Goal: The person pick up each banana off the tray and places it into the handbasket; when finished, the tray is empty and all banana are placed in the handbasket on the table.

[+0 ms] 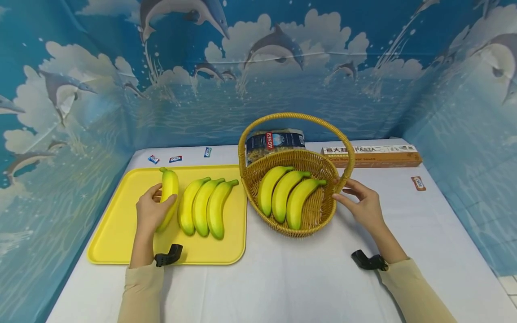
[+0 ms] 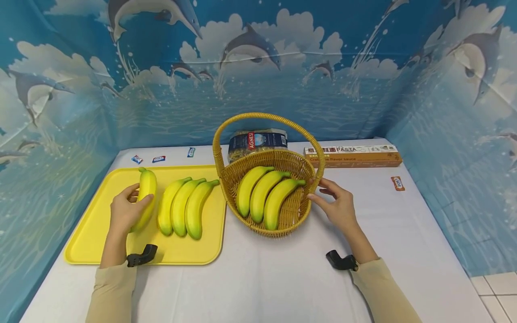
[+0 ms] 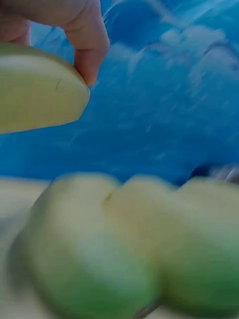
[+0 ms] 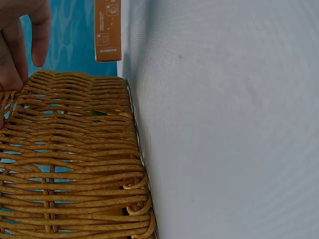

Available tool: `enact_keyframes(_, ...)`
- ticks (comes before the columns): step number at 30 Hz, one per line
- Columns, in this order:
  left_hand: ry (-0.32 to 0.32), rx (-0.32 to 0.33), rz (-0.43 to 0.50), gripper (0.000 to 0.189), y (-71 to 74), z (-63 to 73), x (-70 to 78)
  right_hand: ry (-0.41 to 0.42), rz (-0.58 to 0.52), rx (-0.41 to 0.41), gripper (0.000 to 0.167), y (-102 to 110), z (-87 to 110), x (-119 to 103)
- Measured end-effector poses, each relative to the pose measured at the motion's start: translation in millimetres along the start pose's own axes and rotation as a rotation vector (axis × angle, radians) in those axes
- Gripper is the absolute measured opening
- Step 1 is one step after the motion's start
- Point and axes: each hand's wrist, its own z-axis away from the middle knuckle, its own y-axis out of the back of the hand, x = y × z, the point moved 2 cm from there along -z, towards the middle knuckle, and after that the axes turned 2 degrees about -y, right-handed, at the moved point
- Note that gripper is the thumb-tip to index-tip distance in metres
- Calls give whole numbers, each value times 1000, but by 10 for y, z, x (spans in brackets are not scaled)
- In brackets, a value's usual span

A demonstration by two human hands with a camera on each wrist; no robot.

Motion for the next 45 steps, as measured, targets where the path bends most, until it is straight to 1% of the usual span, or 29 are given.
enact_keyframes(2, -75, 39, 44, 63, 29, 133, 239, -3, 2, -1, 45, 0, -1, -4)
enact_keyframes(4, -175, 67, 99, 60, 23, 293, 502, -5, 10, -1, 45, 0, -3, -9)
enact_keyframes(6, -286, 72, 149, 58, -28, 463, 770, -8, 14, -2, 45, 0, -3, -13)
enact_keyframes(8, -399, 47, 177, 59, -127, 626, 1023, -9, 10, -3, 45, 0, -2, -18)
enact_keyframes(11, -554, -18, 183, 60, -366, 845, 1350, -10, -1, -2, 45, -1, 1, -15)
enact_keyframes(12, -595, -48, 181, 60, -461, 902, 1442, -11, -1, 0, 44, -1, 2, -13)
enact_keyframes(14, -647, -103, 164, 60, -659, 992, 1600, -14, -1, 0, 45, -3, 3, -7)
enact_keyframes(15, -659, -129, 153, 59, -762, 1023, 1665, -16, -1, -2, 45, -6, 3, -2)
enact_keyframes(17, -660, -187, 122, 59, -956, 1056, 1784, -18, 3, -4, 45, -6, 4, 0)
enact_keyframes(20, -638, -256, 72, 60, -1234, 1073, 1928, -15, 4, -6, 45, -9, 4, -2)
enact_keyframes(22, -624, -290, 35, 62, -1415, 1063, 2007, -13, 1, -6, 45, -9, 6, -4)
enact_keyframes(24, -619, -310, -6, 63, -1599, 1036, 2066, -11, -6, -5, 45, -7, 7, -4)
enact_keyframes(27, -610, -322, -64, 63, -1873, 975, 2118, -11, -14, -5, 45, -3, 5, 0)
enact_keyframes(29, -594, -329, -104, 59, -2047, 935, 2127, -11, -14, -6, 45, -1, 4, 2)
enact_keyframes(32, -561, -355, -169, 49, -2263, 903, 2120, -12, -13, -9, 45, -1, 4, 4)
enact_keyframes(34, -554, -369, -240, 44, -2380, 903, 2105, -12, -14, -9, 45, -2, 5, 3)
enact_keyframes(37, -556, -391, -350, 48, -2490, 930, 2090, -9, -18, -9, 45, -2, 5, -2)
enact_keyframes(40, -572, -399, -414, 53, -2518, 971, 2074, -5, -16, -11, 45, -2, 2, -10)
enact_keyframes(42, -594, -394, -419, 55, -2472, 1006, 2074, -2, -10, -11, 45, 0, 0, -13)
enact_keyframes(45, -647, -387, -377, 59, -2311, 1070, 2084, 4, 1, -8, 46, 9, -5, -12)
